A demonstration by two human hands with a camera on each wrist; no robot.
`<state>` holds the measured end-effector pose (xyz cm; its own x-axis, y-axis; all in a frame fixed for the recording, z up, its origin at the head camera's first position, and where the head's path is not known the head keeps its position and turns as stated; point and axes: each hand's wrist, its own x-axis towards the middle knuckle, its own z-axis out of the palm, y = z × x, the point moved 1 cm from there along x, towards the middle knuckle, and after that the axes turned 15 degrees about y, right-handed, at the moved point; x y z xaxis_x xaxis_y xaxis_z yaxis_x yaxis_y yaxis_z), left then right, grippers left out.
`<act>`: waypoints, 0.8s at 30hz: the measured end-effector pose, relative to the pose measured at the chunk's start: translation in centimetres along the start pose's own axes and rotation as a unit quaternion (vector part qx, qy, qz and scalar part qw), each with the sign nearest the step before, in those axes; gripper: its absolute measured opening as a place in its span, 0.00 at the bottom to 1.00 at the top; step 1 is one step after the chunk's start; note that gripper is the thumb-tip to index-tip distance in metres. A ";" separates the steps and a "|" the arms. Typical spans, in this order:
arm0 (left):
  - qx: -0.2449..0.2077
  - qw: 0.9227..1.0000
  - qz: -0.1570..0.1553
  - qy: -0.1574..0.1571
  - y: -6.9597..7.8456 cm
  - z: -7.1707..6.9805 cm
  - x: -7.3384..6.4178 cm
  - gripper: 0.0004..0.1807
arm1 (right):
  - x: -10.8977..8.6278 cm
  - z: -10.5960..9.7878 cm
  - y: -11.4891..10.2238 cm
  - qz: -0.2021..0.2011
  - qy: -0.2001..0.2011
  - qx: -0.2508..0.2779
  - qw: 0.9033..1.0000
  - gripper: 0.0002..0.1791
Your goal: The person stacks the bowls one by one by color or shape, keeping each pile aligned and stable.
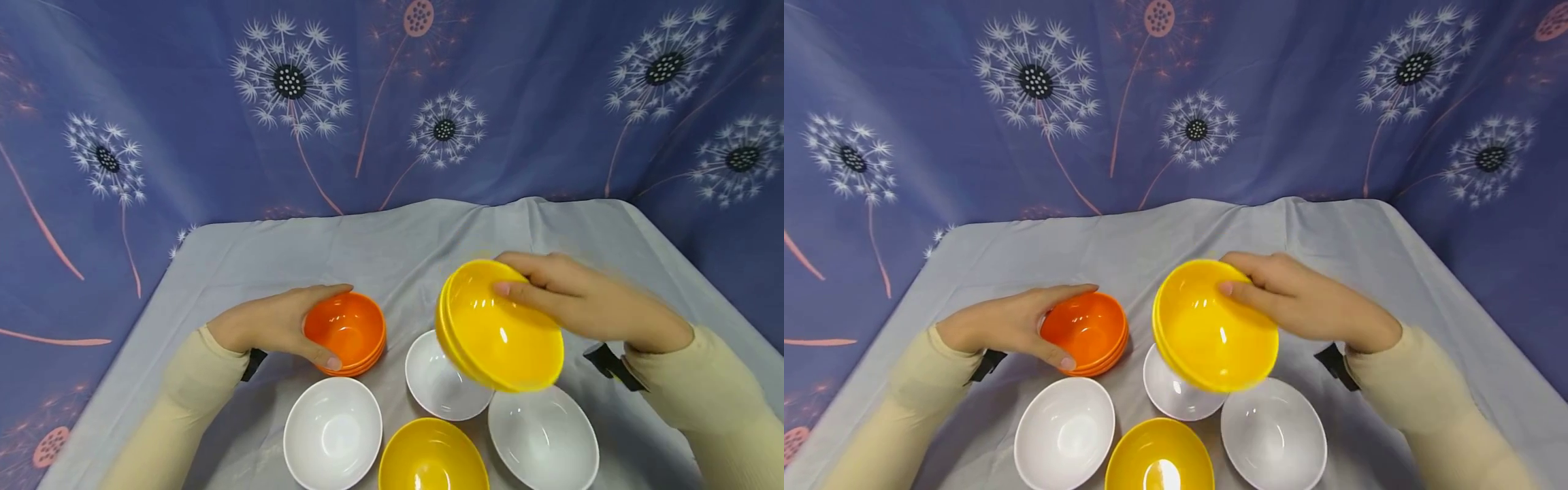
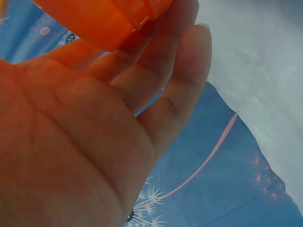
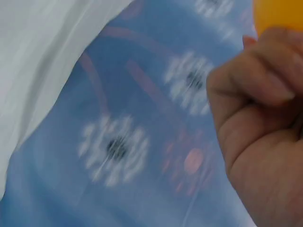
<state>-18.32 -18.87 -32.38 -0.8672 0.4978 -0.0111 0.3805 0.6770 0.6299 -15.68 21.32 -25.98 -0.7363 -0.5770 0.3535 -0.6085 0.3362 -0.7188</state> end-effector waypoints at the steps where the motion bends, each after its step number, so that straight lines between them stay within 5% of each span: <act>1: 0.002 1.000 0.002 0.002 0.0 0.0 0.0 0.67 | -0.3 0.6 -0.8 -0.011 -0.029 0.007 0.999 0.13; 4: 0.005 1.000 0.005 0.002 -0.1 0.0 0.0 0.67 | -1.5 3.1 -2.4 -0.014 -0.094 0.002 0.996 0.11; 8: -0.003 1.000 0.004 0.000 0.0 0.0 0.0 0.67 | -3.4 6.6 -3.0 -0.043 -0.114 -0.059 0.991 0.07; 13: -0.006 1.000 0.005 0.001 -0.1 -0.1 -0.1 0.66 | -5.0 9.8 -2.7 -0.071 -0.116 -0.121 0.983 0.11; 20: -0.018 1.000 0.006 -0.002 -0.1 -0.1 -0.1 0.66 | -5.7 12.0 -2.3 -0.044 -0.093 -0.150 0.983 0.11; 24: -0.019 1.000 0.002 -0.005 -0.2 0.0 0.0 0.66 | -5.5 12.7 -1.9 -0.052 -0.065 -0.224 0.971 0.16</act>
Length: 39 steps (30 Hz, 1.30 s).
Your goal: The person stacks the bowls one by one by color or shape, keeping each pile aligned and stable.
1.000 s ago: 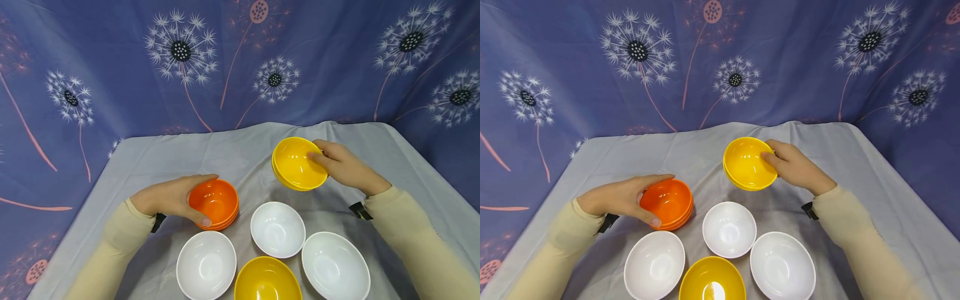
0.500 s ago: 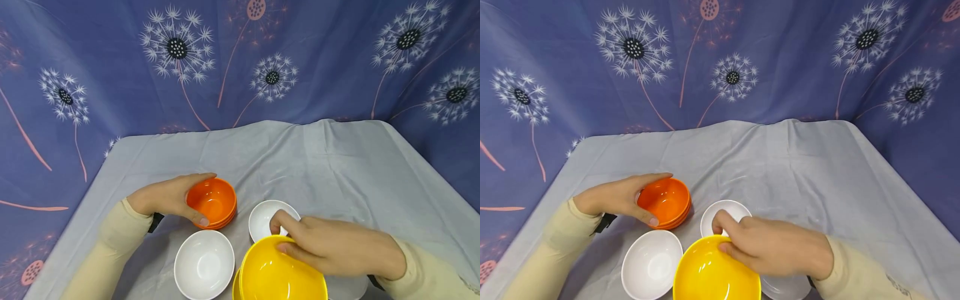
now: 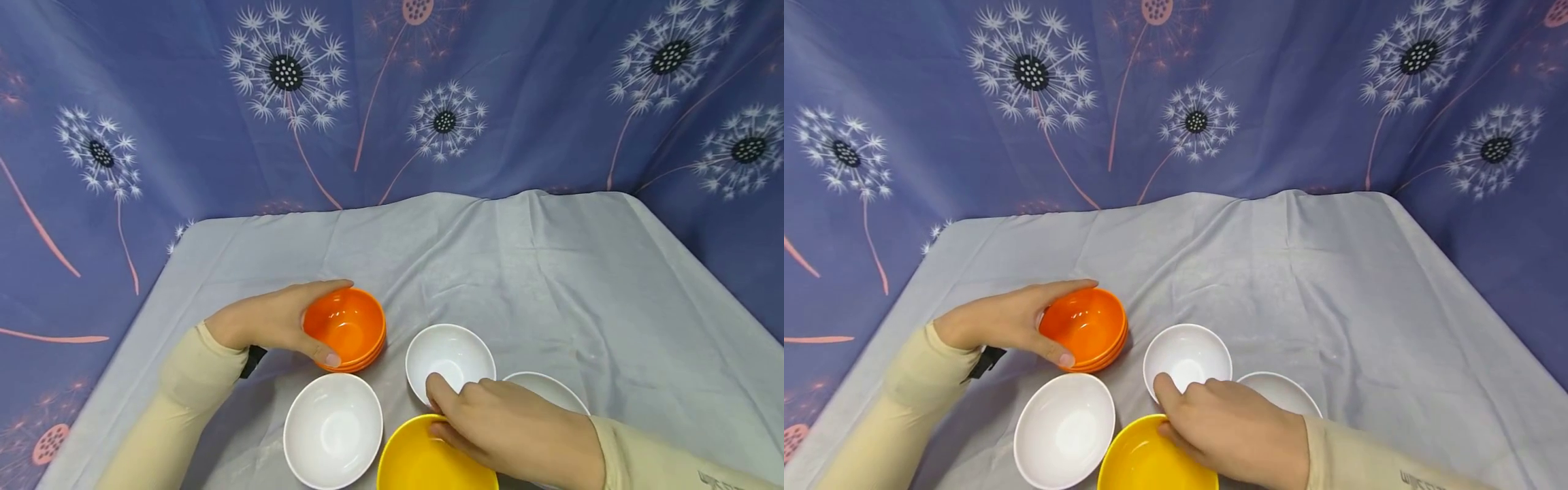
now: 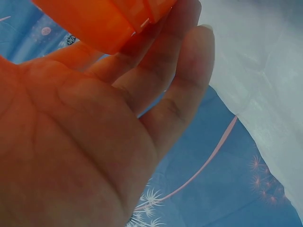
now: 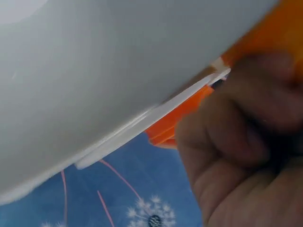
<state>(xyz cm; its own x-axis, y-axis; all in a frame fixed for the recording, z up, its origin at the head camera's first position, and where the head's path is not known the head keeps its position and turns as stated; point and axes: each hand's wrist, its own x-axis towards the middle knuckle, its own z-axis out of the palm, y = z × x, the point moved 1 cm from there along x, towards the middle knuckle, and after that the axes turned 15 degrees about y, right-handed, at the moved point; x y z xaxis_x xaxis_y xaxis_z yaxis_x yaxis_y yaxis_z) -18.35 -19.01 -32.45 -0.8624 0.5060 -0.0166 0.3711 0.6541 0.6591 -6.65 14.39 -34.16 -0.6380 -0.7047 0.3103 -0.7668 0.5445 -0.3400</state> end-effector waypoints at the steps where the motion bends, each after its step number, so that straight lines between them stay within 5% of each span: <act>1: 0.001 1.000 -0.001 0.000 0.0 0.0 0.0 0.66 | 0.1 0.1 0.0 -0.003 0.005 -0.019 1.000 0.18; 5: -0.003 1.000 0.001 0.000 0.1 -0.1 0.0 0.66 | 0.1 0.3 0.0 -0.009 0.009 -0.042 0.999 0.22; 12: -0.010 1.000 0.001 0.000 0.0 0.0 -0.1 0.65 | 0.1 -0.7 0.3 0.011 0.004 -0.001 1.000 0.23; 19: 0.002 1.000 0.012 0.004 0.2 0.0 -0.1 0.65 | -0.1 -5.3 2.5 0.016 0.087 -0.008 0.996 0.15; 24: 0.040 0.999 0.011 0.020 1.1 -0.3 -0.7 0.63 | -1.4 -8.1 6.0 0.056 0.100 0.004 0.993 0.11; 29: 0.048 0.997 0.042 0.041 1.7 -0.7 -1.2 0.60 | -3.4 -7.6 10.4 0.063 0.025 0.102 0.992 0.13; 34: 0.058 0.996 0.065 0.026 1.9 -0.1 -0.9 0.65 | -4.8 -5.8 12.5 0.055 -0.079 0.246 0.964 0.13; 39: 0.066 0.995 0.066 0.026 1.8 0.2 -0.8 0.67 | -5.0 -5.0 12.6 0.033 -0.095 0.285 0.953 0.14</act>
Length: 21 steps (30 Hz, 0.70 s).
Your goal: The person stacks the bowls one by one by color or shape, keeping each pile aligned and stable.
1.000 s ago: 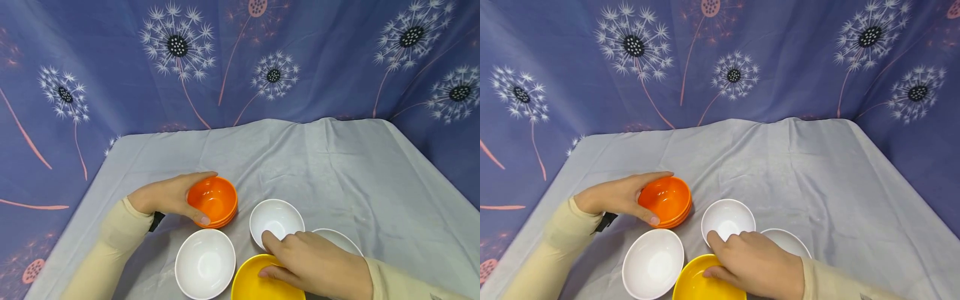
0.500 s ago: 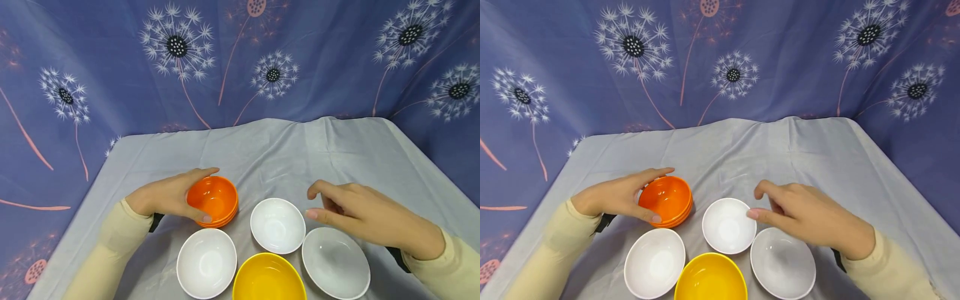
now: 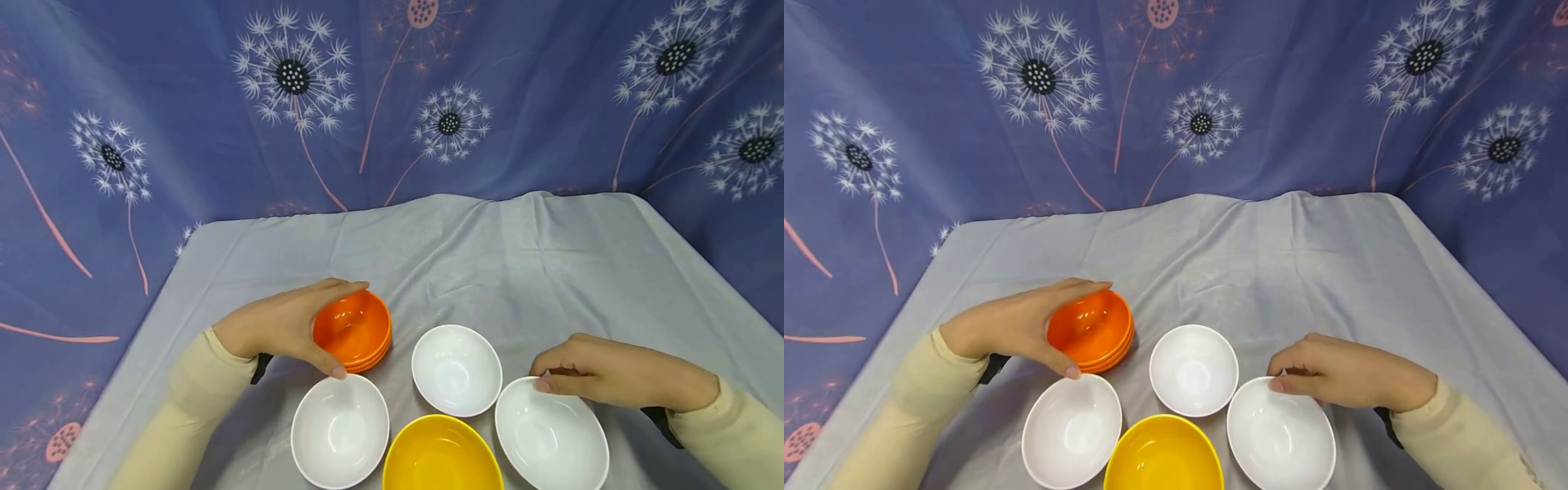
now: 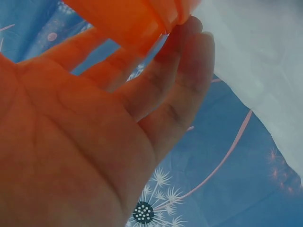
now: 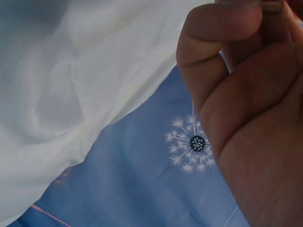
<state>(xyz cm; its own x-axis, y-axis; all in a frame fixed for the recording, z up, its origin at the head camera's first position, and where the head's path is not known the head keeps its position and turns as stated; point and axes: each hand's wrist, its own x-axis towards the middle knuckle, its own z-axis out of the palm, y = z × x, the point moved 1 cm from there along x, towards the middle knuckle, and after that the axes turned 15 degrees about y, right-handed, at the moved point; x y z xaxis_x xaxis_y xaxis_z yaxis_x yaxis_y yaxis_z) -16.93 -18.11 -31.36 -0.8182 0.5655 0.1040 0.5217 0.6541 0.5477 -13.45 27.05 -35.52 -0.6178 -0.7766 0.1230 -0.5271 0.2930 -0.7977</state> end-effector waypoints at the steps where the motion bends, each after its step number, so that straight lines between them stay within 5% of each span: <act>1: -0.001 1.000 -0.001 0.000 0.0 0.0 0.0 0.68 | 0.0 0.0 0.0 -0.005 0.002 -0.003 1.000 0.14; 16: -0.013 1.000 -0.012 -0.007 -0.1 0.2 0.0 0.69 | -1.3 -1.7 -1.7 0.037 -0.007 0.015 0.999 0.14; 21: -0.013 1.000 -0.013 -0.005 0.0 0.1 0.0 0.69 | -0.5 -3.6 -3.6 -0.002 0.058 -0.050 0.997 0.17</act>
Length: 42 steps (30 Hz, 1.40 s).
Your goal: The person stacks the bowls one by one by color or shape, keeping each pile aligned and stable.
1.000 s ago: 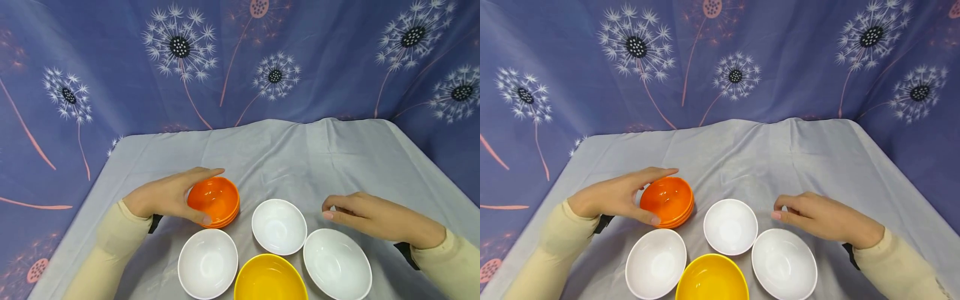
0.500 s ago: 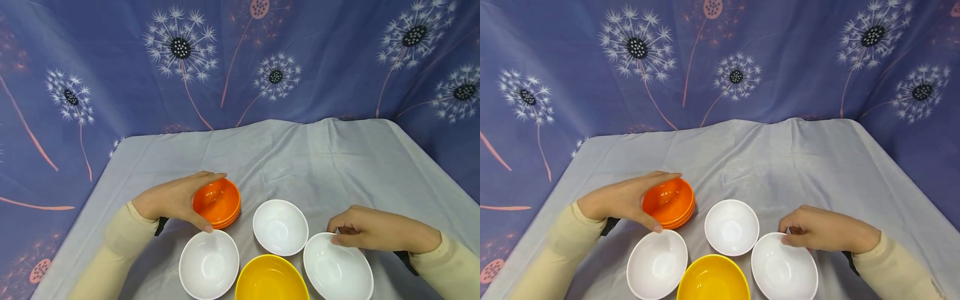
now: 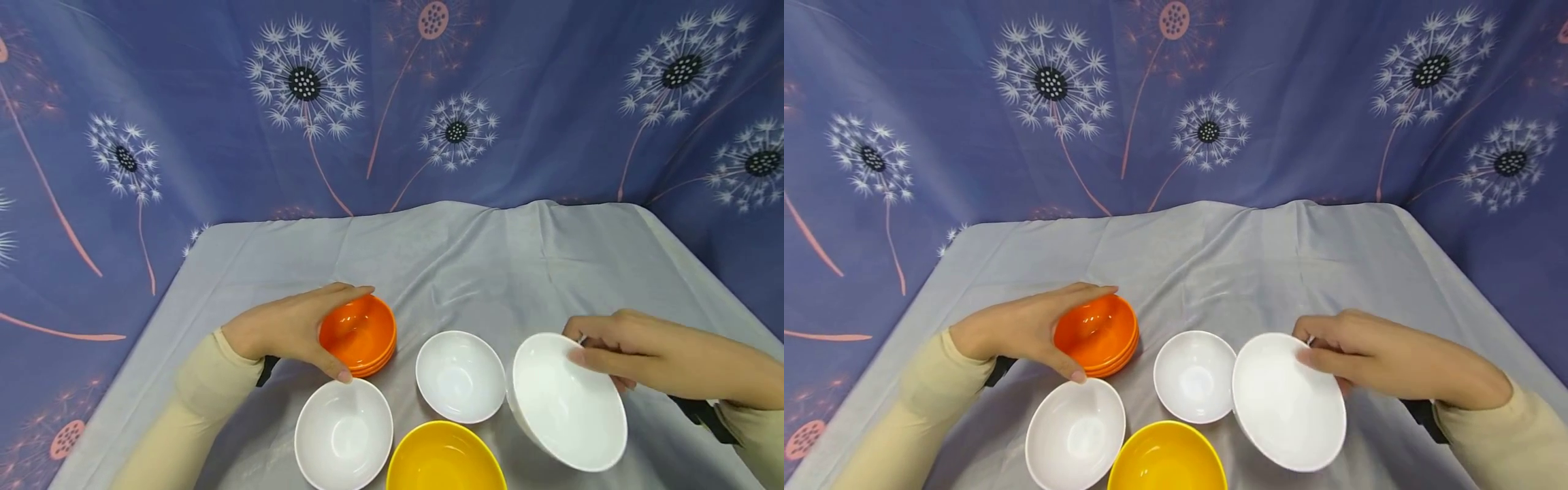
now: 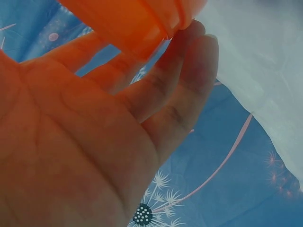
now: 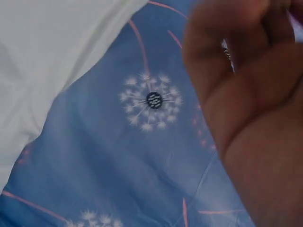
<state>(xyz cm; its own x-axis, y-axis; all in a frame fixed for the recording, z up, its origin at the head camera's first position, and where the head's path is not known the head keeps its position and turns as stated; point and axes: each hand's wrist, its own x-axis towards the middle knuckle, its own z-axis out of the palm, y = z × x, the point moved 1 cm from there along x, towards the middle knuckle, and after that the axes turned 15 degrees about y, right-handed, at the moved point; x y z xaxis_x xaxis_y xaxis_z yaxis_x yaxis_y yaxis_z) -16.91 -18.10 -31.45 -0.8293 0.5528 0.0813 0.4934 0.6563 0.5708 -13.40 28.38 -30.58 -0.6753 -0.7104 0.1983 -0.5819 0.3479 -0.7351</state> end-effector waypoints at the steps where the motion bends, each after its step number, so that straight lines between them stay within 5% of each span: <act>1: 0.000 1.000 0.000 0.000 0.0 0.0 0.0 0.69 | 0.3 -0.1 -0.3 0.000 0.027 -0.022 0.999 0.17; 7: 0.007 1.000 -0.007 -0.001 0.0 0.0 -0.1 0.69 | 2.8 2.3 -0.7 0.002 0.146 -0.163 0.976 0.13; 11: 0.013 1.000 -0.006 -0.002 0.0 0.0 -0.1 0.68 | 4.2 4.6 -0.4 -0.016 0.150 -0.271 0.951 0.12; 16: 0.015 1.000 -0.010 0.000 0.0 0.0 -0.2 0.68 | 5.7 6.7 0.1 -0.009 0.131 -0.319 0.939 0.12; 22: 0.019 1.000 -0.015 -0.007 0.1 0.1 0.0 0.68 | 6.5 8.4 1.4 -0.018 0.137 -0.353 0.925 0.23; 25: 0.023 1.000 -0.015 -0.009 0.1 0.1 0.1 0.68 | 6.5 8.8 1.8 -0.018 0.136 -0.355 0.925 0.26; 36: 0.057 0.998 -0.024 0.000 0.3 0.1 0.1 0.68 | 6.4 8.3 1.7 0.029 0.100 -0.284 0.953 0.26; 39: 0.090 0.995 -0.031 0.025 0.9 -0.3 -0.2 0.64 | 6.4 8.3 1.9 0.035 0.093 -0.266 0.959 0.25; 42: 0.128 0.988 0.000 0.091 1.7 -1.7 -0.9 0.54 | 6.3 8.3 2.0 0.038 0.090 -0.252 0.963 0.25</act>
<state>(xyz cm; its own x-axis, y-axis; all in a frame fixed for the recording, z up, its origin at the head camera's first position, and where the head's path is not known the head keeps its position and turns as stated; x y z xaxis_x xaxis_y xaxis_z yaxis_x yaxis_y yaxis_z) -15.76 -18.34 -29.15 -0.8511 0.4665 0.2408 0.5244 0.7777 0.3466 -15.09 19.53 -36.14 -0.7652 -0.5700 0.2992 -0.6438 0.6795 -0.3519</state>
